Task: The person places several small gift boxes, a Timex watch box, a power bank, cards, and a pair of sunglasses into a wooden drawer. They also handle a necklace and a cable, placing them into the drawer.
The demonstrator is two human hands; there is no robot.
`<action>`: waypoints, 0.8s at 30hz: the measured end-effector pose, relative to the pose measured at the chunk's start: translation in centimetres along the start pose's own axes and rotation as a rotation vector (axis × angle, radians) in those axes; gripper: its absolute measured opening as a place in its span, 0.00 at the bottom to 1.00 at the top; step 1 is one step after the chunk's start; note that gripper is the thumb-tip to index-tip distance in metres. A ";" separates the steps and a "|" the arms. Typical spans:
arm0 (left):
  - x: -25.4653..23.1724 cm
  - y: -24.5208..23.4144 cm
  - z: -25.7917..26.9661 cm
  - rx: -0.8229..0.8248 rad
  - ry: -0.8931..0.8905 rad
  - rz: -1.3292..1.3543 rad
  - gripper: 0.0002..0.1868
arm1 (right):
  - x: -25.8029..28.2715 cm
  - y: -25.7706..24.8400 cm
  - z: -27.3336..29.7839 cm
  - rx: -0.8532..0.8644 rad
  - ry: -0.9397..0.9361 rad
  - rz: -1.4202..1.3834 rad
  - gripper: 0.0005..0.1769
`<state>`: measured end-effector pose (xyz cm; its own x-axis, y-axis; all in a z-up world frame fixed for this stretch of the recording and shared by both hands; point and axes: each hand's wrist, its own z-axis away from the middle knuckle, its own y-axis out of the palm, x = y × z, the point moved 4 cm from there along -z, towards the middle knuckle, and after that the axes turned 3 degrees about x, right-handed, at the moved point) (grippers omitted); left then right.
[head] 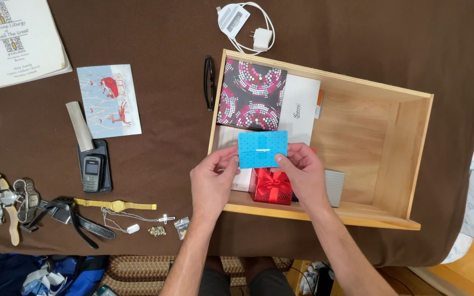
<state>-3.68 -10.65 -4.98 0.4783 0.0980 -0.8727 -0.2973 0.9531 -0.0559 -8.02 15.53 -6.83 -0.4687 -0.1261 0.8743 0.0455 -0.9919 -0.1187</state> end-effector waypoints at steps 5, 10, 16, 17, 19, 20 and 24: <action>0.9 1.4 -0.2 0.075 -0.108 0.076 0.20 | 0.3 0.2 0.2 0.000 0.000 -0.054 0.22; -2.1 1.1 0.0 0.153 -0.212 0.129 0.29 | 3.1 0.9 -1.0 0.100 -0.051 0.006 0.33; -3.7 -0.8 -1.1 0.337 -0.269 0.114 0.33 | 9.3 4.8 -3.6 0.374 -0.082 0.276 0.33; -4.3 -1.1 -1.5 0.358 -0.285 0.106 0.24 | 10.7 6.0 -4.1 0.430 -0.122 0.298 0.32; -4.7 -1.8 -2.1 0.376 -0.307 0.104 0.16 | 12.3 8.1 -6.2 0.491 -0.155 0.325 0.31; -4.7 -2.3 -2.5 0.343 -0.287 0.098 0.14 | 12.9 8.9 -7.9 0.401 -0.248 0.382 0.24; -5.4 -4.8 -3.5 0.210 -0.298 0.115 0.11 | 13.5 11.0 -19.7 0.046 -0.520 0.695 0.04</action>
<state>-7.69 -16.76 -1.69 0.6802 0.2569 -0.6866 -0.2017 0.9660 0.1616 -31.24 3.23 -5.56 0.1410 -0.6839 0.7159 0.2123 -0.6854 -0.6966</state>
